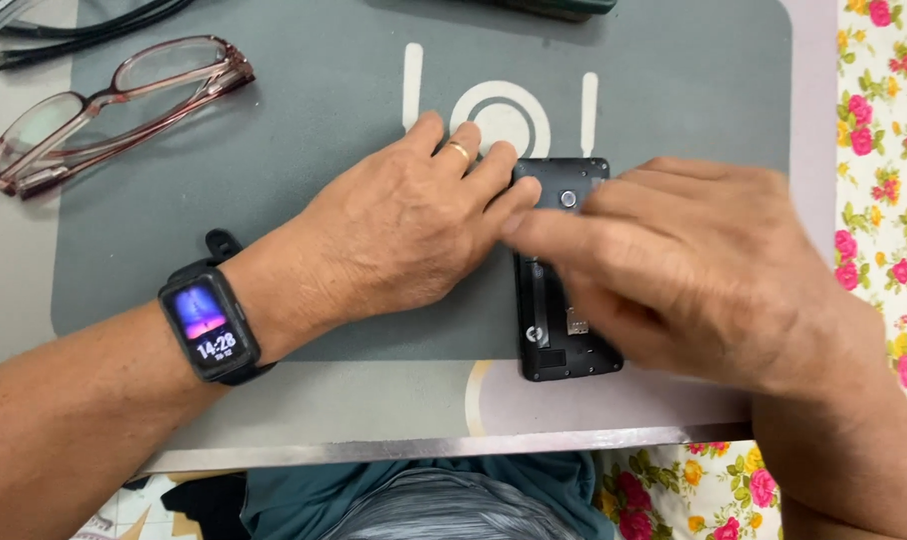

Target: Using a small tool to carefully pry the back cover off a smartphone for repair.

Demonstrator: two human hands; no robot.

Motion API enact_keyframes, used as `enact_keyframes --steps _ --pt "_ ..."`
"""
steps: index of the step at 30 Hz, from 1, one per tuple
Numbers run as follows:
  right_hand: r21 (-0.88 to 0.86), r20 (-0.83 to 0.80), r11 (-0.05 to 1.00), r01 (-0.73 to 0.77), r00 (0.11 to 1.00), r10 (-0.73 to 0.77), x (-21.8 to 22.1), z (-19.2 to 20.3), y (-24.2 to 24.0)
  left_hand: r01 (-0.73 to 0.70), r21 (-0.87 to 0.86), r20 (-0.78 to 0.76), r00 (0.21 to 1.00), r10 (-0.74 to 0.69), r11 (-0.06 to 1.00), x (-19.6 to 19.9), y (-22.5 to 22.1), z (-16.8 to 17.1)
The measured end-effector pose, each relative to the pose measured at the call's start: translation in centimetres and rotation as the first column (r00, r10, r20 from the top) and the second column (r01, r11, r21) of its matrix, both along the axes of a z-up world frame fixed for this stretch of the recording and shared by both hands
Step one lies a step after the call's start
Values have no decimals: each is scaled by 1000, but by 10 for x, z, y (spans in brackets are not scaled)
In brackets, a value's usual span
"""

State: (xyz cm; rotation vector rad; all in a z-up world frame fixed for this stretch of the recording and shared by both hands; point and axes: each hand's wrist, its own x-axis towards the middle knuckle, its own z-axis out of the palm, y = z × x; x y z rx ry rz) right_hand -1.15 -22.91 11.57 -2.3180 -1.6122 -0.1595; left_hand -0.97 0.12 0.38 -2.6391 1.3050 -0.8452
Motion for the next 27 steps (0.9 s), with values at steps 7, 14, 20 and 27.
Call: enact_keyframes --steps 7,14,20,27 --pt "60 -41 997 -45 998 47 2 -6 1 7 3 -17 1000 -7 1000 0 0 5" --pt "40 -253 995 -95 962 102 0 3 -3 18 -9 -45 999 -19 1000 1 0 6" --pt "-35 -5 998 59 998 -59 -3 -4 -2 24 -28 -60 998 -26 999 2 0 5" --pt "-53 61 998 14 998 -11 -5 -1 -5 43 -83 -47 998 -47 996 3 -1 2"
